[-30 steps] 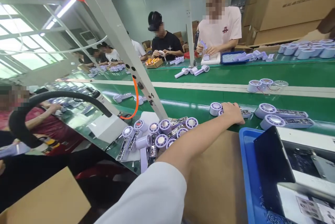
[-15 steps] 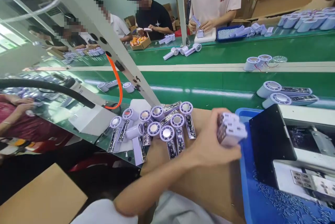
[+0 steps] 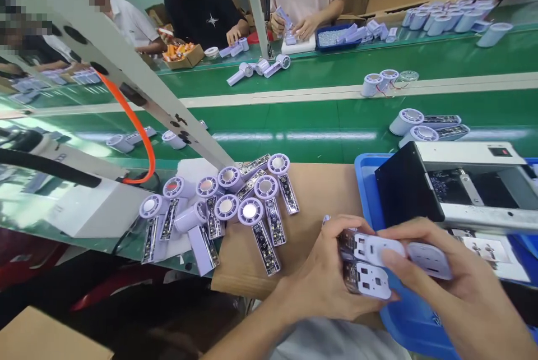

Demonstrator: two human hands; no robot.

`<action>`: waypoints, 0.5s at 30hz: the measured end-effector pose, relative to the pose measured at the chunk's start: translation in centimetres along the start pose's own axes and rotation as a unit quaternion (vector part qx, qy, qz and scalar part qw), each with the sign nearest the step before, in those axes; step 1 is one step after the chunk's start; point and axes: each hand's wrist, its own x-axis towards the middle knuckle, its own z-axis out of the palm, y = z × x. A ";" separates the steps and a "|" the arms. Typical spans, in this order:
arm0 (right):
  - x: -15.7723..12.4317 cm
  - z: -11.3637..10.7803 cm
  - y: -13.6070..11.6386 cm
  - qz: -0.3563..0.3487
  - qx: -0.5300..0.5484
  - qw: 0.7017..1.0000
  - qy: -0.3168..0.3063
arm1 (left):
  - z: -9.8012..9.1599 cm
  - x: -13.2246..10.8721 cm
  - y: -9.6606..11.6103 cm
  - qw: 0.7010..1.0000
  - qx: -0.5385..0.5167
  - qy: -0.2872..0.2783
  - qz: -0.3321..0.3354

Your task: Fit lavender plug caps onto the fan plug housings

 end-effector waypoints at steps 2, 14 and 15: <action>1.1 0.7 -1.9 0.096 0.041 0.994 0.014 | 0.3 -0.1 -0.2 0.999 0.031 0.001 0.030; 0.4 -0.8 -1.8 0.022 0.086 0.989 0.118 | 1.3 1.2 -1.5 0.989 0.091 0.037 0.113; 0.2 -1.3 -1.4 -0.009 0.084 0.988 0.127 | 1.5 1.4 -1.5 0.988 0.097 0.043 0.113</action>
